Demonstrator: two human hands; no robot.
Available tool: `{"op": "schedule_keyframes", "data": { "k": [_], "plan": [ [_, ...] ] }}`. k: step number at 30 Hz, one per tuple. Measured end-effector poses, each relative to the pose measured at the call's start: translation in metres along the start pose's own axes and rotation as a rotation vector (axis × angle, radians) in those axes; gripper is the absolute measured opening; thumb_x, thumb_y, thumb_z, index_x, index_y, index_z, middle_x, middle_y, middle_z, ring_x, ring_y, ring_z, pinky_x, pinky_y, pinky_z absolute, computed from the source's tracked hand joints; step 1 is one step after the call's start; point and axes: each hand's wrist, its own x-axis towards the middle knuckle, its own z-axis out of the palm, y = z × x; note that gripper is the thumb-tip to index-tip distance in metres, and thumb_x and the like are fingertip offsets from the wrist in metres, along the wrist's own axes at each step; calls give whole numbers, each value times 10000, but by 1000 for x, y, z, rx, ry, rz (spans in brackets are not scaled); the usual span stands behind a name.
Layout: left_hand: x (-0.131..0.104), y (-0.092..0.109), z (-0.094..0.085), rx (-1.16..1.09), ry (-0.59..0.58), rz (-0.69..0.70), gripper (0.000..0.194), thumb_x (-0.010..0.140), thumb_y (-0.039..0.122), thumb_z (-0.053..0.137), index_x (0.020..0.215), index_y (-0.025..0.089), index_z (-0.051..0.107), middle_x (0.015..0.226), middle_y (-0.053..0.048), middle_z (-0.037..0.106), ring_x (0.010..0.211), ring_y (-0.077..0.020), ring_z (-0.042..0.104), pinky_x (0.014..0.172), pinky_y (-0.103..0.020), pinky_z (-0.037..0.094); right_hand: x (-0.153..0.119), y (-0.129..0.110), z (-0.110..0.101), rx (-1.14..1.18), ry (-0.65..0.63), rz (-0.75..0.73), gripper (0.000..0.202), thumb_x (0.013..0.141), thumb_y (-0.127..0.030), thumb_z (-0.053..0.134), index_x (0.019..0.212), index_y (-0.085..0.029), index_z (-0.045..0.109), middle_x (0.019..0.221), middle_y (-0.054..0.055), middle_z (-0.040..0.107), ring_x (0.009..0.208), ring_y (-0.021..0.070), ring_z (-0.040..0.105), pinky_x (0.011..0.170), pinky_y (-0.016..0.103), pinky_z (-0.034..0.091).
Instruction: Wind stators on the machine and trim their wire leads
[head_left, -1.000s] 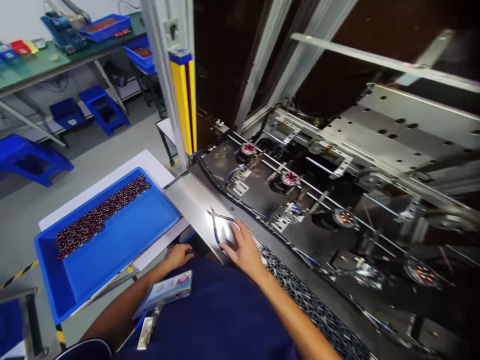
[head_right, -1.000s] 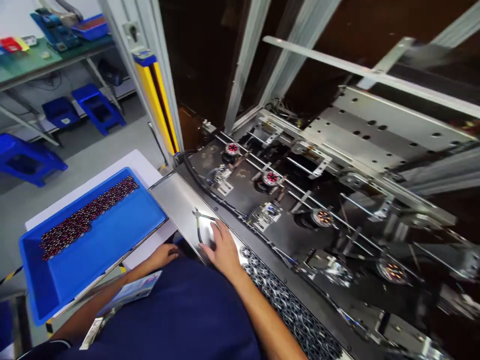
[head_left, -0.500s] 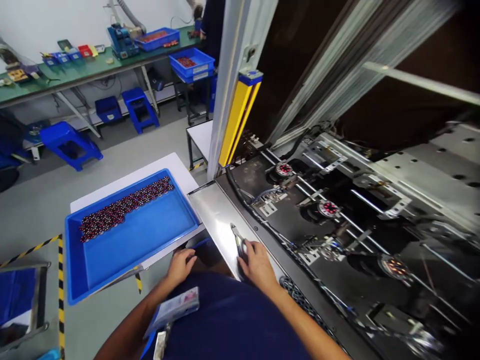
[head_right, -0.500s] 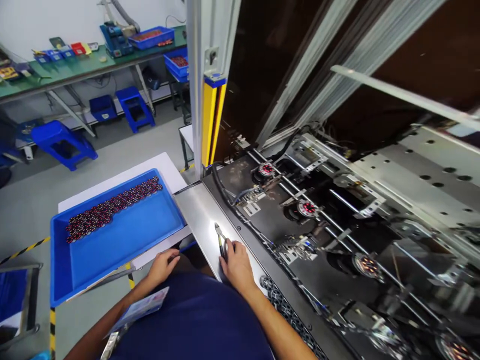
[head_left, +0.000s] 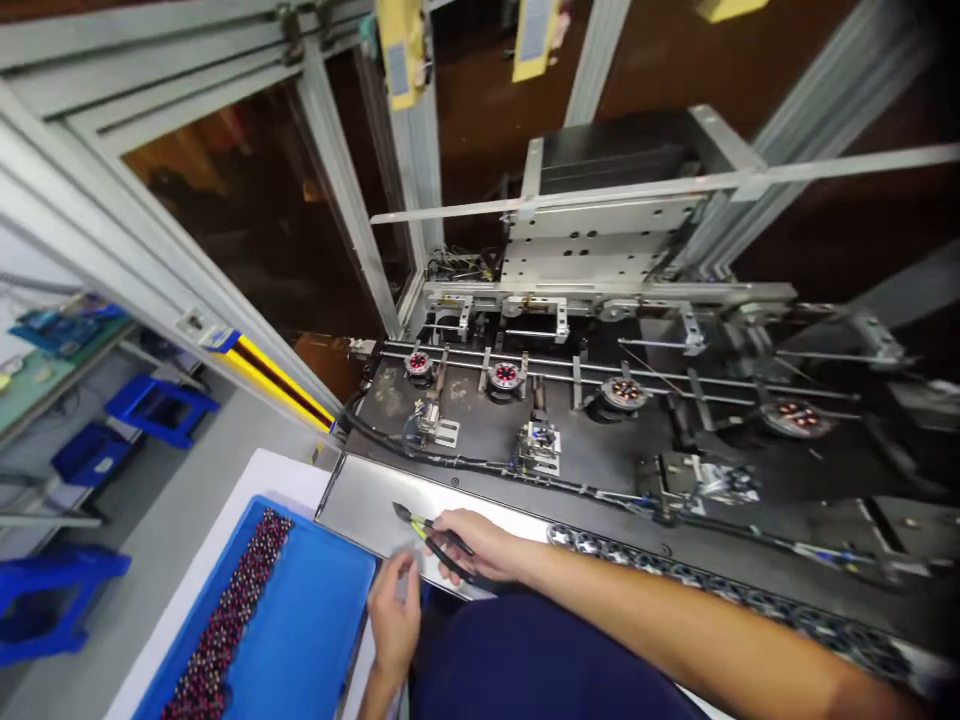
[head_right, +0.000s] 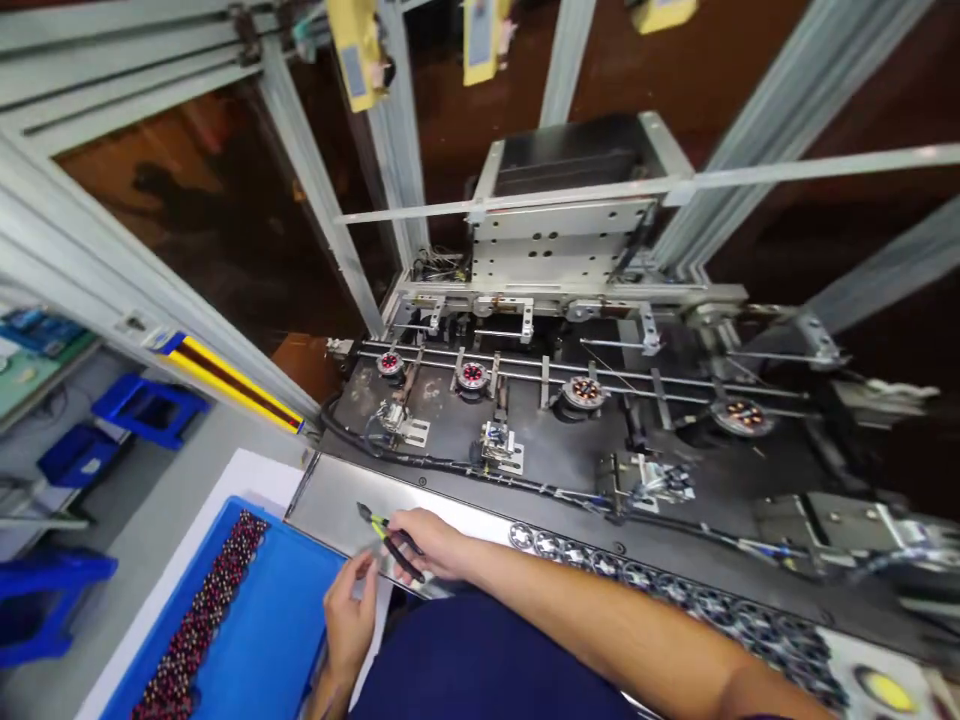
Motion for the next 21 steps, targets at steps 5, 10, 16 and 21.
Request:
{"op": "schedule_keyframes", "data": {
  "k": [5, 10, 16, 21],
  "plan": [
    [24, -2, 36, 79, -112, 75, 228, 950, 331, 572, 1084, 157, 632, 992, -48, 679, 808, -149, 661, 720, -333, 580, 13, -80, 22, 475, -156, -177, 292, 847, -429, 557, 823, -137, 555, 727, 55, 640, 501, 163, 628, 467, 299, 537],
    [37, -6, 66, 105, -198, 42, 216, 948, 347, 572, 1071, 183, 637, 1030, -55, 673, 815, -144, 650, 714, -316, 572, 56, -148, 32, 797, 117, -355, 287, 840, -435, 644, 908, -192, 507, 717, -47, 538, 518, 86, 569, 506, 230, 557],
    [32, -5, 65, 128, -260, -1, 243, 945, 345, 576, 1106, 169, 627, 1054, -61, 669, 840, -155, 654, 738, -341, 575, 120, -165, 10, 978, 525, -364, 178, 925, -379, 528, 978, -226, 454, 758, -64, 464, 566, 46, 523, 468, 112, 476],
    [32, -1, 63, 145, -283, -5, 251, 943, 346, 579, 1113, 167, 624, 1063, -63, 667, 852, -161, 655, 748, -350, 575, 137, -159, -1, 1008, 600, -356, 153, 906, -330, 539, 977, -214, 469, 762, -60, 476, 578, 49, 524, 485, 120, 487]
  ]
}}
